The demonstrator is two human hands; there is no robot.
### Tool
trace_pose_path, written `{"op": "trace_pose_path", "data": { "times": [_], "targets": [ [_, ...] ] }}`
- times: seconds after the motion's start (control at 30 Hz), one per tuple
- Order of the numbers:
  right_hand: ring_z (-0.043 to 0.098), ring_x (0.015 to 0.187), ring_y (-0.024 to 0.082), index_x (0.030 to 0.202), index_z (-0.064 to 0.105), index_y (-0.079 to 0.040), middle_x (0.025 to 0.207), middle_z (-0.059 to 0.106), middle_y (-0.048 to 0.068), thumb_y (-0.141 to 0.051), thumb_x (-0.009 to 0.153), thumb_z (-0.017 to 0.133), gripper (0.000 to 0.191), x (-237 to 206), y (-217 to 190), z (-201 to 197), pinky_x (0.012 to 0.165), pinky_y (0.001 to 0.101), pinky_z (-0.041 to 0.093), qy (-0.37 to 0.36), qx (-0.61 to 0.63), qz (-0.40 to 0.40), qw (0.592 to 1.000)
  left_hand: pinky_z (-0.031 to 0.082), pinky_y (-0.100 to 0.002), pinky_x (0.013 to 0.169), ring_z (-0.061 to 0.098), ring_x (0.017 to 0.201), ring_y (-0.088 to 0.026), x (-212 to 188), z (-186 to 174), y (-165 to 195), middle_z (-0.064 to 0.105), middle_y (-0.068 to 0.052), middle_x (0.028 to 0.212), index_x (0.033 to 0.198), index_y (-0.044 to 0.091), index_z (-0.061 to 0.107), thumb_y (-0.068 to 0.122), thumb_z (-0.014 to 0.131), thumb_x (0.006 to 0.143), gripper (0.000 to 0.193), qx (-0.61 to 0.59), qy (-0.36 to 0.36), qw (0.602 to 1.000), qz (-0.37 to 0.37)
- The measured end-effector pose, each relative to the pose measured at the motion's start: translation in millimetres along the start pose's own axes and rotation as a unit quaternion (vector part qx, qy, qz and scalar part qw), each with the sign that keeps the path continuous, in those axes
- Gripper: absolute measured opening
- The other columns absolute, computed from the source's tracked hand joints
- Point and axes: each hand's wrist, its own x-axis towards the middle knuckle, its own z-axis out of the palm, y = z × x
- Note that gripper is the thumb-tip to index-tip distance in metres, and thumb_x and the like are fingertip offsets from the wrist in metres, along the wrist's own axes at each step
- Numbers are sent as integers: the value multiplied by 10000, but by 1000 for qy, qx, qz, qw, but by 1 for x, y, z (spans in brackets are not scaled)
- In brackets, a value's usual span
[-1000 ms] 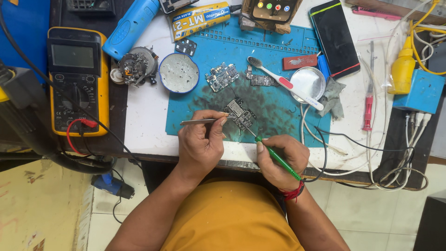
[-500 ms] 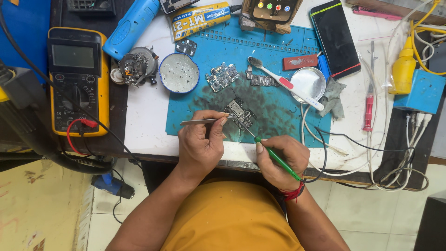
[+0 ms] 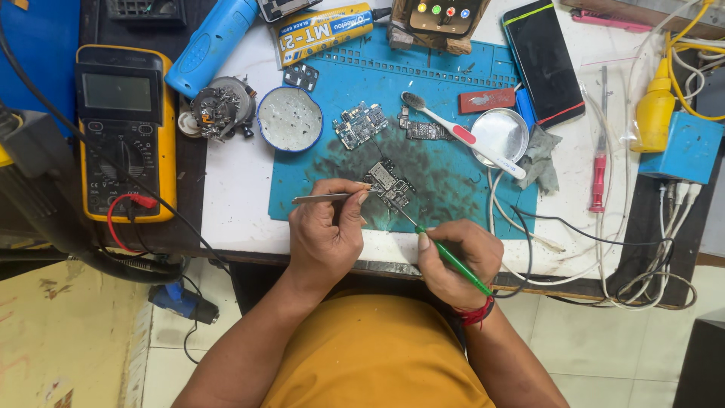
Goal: The person uses a soldering iron and tweezers to work on a small circuit board, applying heat and adjusting components. The person occasionally uses a multimeter probe to test connections on the board.
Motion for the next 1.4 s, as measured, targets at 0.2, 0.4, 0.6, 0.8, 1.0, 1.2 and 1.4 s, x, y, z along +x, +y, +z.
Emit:
{"op": "trace_pose_path", "data": {
  "times": [0.2, 0.4, 0.6, 0.8, 1.0, 1.2, 1.4],
  "targets": [
    [620, 596, 128, 879, 651, -20, 727, 649, 59, -8, 859, 744, 95, -3, 3, 0, 568, 251, 451, 6, 1, -6, 1000, 570, -254, 578, 735, 661, -125, -1, -1, -1, 746, -64, 901, 1073, 20, 628, 47, 665, 1027, 65, -1, -3, 1000, 3],
    [605, 573, 116, 872, 643, -13, 712, 647, 54, -16, 864, 738, 96, -6, 4, 1, 556, 248, 440, 22, -5, 22, 1000, 571, -257, 582, 733, 663, -130, -1, -1, -2, 744, -80, 937, 1069, 20, 624, 42, 662, 1031, 58, 7, -1, 1000, 27],
    [607, 584, 120, 877, 636, -17, 721, 644, 58, -15, 870, 728, 93, -5, 3, 1, 566, 252, 446, 22, -2, 12, 1000, 570, -257, 580, 736, 661, -131, -1, -1, -1, 742, -71, 915, 1071, 20, 626, 46, 667, 1028, 65, 7, -1, 1000, 16],
    [606, 576, 122, 870, 635, -17, 718, 648, 59, -13, 867, 723, 88, -5, 2, 0, 562, 251, 444, 17, 1, 14, 1000, 569, -259, 582, 734, 663, -130, -1, -1, -1, 743, -76, 919, 1075, 21, 624, 47, 664, 1032, 65, 10, -1, 1000, 25],
    [624, 590, 126, 867, 632, -20, 727, 654, 65, -22, 865, 729, 98, -5, 2, 0, 569, 249, 457, 15, 2, 5, 1000, 575, -250, 578, 739, 668, -122, -1, 0, -1, 750, -68, 909, 1073, 22, 617, 62, 662, 1033, 71, 0, -2, 1000, 6],
    [628, 602, 127, 864, 638, -19, 730, 654, 69, -23, 857, 731, 94, -5, 2, 0, 576, 252, 458, 11, 0, 0, 1000, 574, -251, 579, 737, 666, -122, -1, 0, -1, 745, -71, 909, 1077, 23, 621, 56, 660, 1034, 67, -1, -2, 1000, 12],
    [616, 580, 117, 868, 640, -18, 723, 659, 59, -22, 866, 726, 87, -5, 3, 0, 564, 249, 453, 22, 2, 15, 1000, 561, -252, 571, 725, 646, -119, -1, 0, -1, 739, -66, 898, 1073, 24, 628, 53, 665, 1030, 65, 1, -1, 1000, 13]
  ]
}}
